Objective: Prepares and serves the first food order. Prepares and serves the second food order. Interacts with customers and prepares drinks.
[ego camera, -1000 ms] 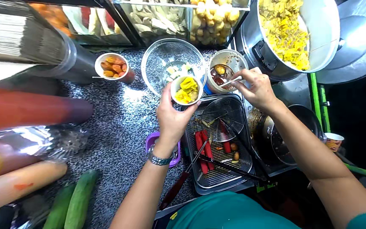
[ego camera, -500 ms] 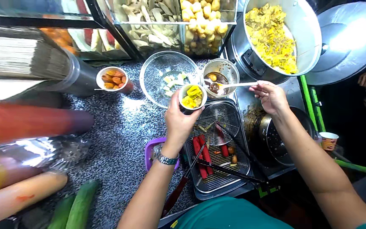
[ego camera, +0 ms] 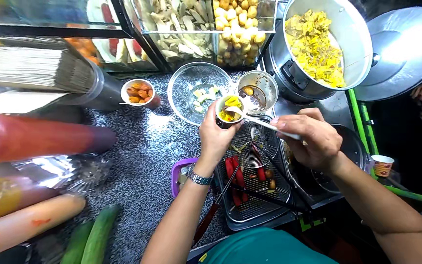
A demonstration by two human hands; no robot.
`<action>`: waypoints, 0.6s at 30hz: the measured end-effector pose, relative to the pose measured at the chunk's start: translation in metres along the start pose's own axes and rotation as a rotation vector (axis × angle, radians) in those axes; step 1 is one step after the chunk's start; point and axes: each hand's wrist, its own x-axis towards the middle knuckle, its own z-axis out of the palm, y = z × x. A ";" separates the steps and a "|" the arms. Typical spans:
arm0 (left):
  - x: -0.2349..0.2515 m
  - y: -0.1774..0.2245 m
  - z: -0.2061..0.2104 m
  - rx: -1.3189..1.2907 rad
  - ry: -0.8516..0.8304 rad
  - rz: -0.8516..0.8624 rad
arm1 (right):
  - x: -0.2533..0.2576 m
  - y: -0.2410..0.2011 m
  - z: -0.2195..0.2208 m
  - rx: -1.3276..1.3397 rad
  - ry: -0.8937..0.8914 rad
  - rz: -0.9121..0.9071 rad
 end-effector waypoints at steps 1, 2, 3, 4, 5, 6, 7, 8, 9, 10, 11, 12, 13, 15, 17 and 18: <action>0.001 -0.001 0.000 -0.009 0.000 0.001 | 0.000 0.001 -0.002 0.007 -0.005 -0.005; 0.001 -0.001 0.000 -0.022 0.000 -0.001 | 0.001 0.002 -0.006 0.022 0.008 0.026; 0.002 -0.002 -0.001 -0.037 0.004 -0.006 | 0.003 0.006 -0.012 0.030 0.038 0.083; 0.001 -0.003 -0.001 -0.045 0.009 -0.008 | 0.006 0.011 -0.017 0.023 0.069 0.151; 0.001 -0.005 -0.002 -0.047 0.016 -0.012 | 0.009 0.019 -0.020 -0.009 0.092 0.221; 0.002 -0.006 -0.002 -0.048 0.022 -0.020 | 0.011 0.028 -0.020 -0.045 0.088 0.291; 0.004 -0.008 -0.002 -0.044 0.027 -0.031 | 0.011 0.039 -0.016 -0.083 0.054 0.351; 0.007 -0.010 -0.003 -0.035 0.032 -0.043 | 0.009 0.051 -0.008 -0.114 -0.012 0.395; 0.009 -0.011 -0.003 -0.027 0.037 -0.050 | 0.005 0.062 0.001 -0.128 -0.091 0.417; 0.011 -0.012 -0.004 -0.018 0.042 -0.053 | 0.000 0.071 0.011 -0.124 -0.163 0.417; 0.012 -0.012 -0.004 -0.006 0.045 -0.054 | -0.004 0.079 0.020 -0.120 -0.223 0.401; 0.012 -0.012 -0.005 0.000 0.047 -0.060 | -0.008 0.084 0.027 -0.106 -0.268 0.383; 0.012 -0.011 -0.006 0.007 0.049 -0.064 | -0.011 0.088 0.032 -0.084 -0.298 0.373; 0.010 -0.010 -0.008 0.003 0.047 -0.057 | -0.012 0.090 0.034 -0.031 -0.320 0.400; 0.007 -0.008 -0.010 -0.012 0.035 -0.048 | -0.013 0.092 0.030 0.052 -0.271 0.493; 0.006 -0.008 -0.010 -0.019 0.033 -0.053 | -0.014 0.093 0.026 0.116 -0.218 0.575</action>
